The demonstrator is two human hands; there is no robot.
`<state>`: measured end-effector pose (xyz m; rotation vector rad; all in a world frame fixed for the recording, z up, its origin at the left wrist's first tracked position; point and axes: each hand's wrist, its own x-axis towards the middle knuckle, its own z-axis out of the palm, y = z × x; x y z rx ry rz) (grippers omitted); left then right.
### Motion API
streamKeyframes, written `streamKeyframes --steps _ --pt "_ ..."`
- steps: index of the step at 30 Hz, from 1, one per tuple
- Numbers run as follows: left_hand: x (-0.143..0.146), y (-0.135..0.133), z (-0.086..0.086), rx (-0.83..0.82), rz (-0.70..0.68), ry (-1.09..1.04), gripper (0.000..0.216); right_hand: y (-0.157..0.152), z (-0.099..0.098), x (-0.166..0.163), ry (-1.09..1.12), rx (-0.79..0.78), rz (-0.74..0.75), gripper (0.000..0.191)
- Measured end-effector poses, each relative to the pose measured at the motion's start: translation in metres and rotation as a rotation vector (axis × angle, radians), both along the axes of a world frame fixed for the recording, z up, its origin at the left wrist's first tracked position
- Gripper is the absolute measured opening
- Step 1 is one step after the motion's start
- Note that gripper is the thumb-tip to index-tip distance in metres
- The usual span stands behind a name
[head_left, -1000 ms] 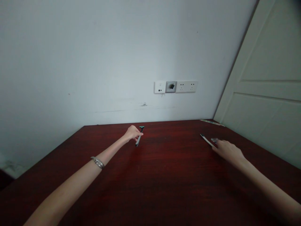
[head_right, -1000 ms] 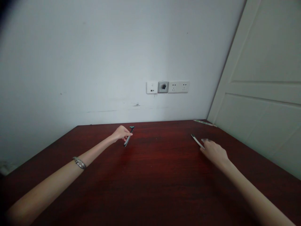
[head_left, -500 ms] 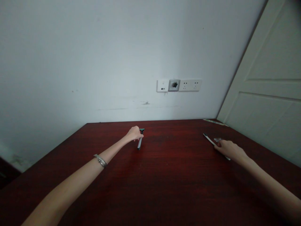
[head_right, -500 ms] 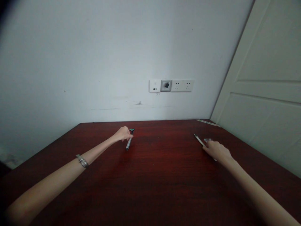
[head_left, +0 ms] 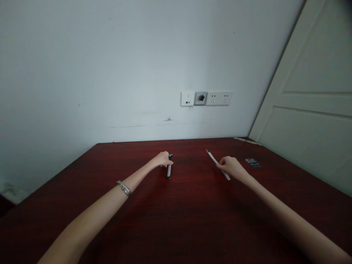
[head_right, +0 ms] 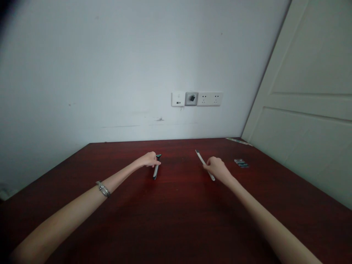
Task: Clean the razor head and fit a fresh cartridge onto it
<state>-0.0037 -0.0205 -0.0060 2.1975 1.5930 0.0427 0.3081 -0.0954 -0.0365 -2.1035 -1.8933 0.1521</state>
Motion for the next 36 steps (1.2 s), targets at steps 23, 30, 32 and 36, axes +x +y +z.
streamKeyframes --steps 23,30,32,36 --pt "0.016 -0.009 -0.015 0.004 0.022 0.05 0.024 -0.015 0.002 -0.141 -0.032 -0.066 0.208 0.017" --pt "0.016 -0.009 -0.019 0.011 0.043 0.051 0.026 -0.017 0.0 -0.152 -0.05 -0.079 0.266 0.02" --pt "0.016 -0.01 -0.021 0.015 0.058 0.054 0.025 -0.017 -0.002 -0.154 -0.054 -0.078 0.284 0.019" --pt "0.016 -0.009 -0.023 0.032 0.103 0.064 0.024 -0.02 -0.003 -0.156 -0.06 -0.061 0.318 0.021"
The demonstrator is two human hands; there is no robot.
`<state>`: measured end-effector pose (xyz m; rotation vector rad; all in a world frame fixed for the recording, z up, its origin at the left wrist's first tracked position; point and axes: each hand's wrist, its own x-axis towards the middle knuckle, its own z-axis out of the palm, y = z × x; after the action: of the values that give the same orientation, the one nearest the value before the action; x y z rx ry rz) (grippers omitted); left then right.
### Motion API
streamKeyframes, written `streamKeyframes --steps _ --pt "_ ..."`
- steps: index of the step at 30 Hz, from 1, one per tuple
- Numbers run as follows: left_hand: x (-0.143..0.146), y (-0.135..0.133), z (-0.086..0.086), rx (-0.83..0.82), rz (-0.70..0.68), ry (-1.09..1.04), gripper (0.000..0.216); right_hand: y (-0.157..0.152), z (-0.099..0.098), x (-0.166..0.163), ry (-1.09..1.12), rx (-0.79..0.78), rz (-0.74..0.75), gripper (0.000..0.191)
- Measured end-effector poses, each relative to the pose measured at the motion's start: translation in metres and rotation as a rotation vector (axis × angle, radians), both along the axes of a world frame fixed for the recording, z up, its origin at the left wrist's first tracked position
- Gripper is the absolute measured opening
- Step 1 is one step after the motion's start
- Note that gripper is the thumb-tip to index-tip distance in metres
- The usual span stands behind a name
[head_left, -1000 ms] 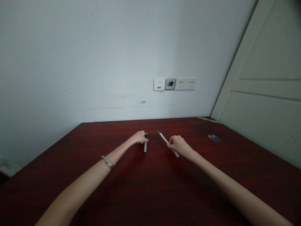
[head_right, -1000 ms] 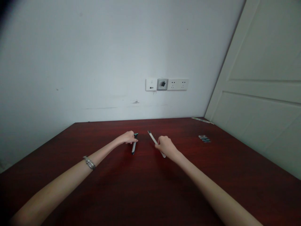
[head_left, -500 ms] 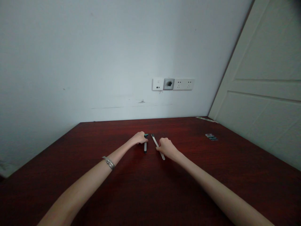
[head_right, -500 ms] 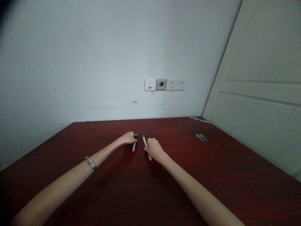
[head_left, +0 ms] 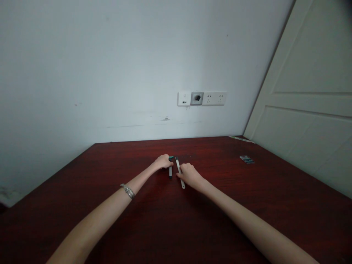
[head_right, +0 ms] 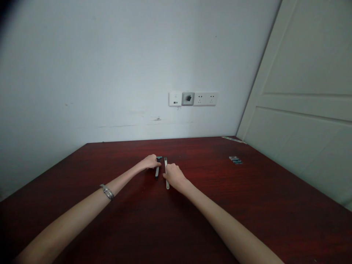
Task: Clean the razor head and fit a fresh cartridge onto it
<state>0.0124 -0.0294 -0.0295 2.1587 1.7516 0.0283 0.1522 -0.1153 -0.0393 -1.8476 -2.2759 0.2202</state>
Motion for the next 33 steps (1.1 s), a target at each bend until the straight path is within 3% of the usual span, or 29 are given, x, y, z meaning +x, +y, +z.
streamKeyframes --steps 19,23,29,33 --pt "0.0 -0.002 -0.004 0.012 0.099 0.001 0.029 -0.009 -0.001 0.007 0.022 0.012 0.041 0.029" --pt "-0.004 -0.002 0.006 -0.025 0.062 -0.057 0.032 -0.01 0.003 0.017 0.049 0.056 0.048 0.032" --pt "-0.039 0.023 0.044 -0.066 0.052 -0.25 0.037 -0.002 0.019 0.069 0.126 0.152 -0.034 0.031" --pt "-0.06 0.041 0.045 -0.003 0.164 -0.386 0.033 0.009 0.026 0.13 0.144 0.253 -0.199 0.031"
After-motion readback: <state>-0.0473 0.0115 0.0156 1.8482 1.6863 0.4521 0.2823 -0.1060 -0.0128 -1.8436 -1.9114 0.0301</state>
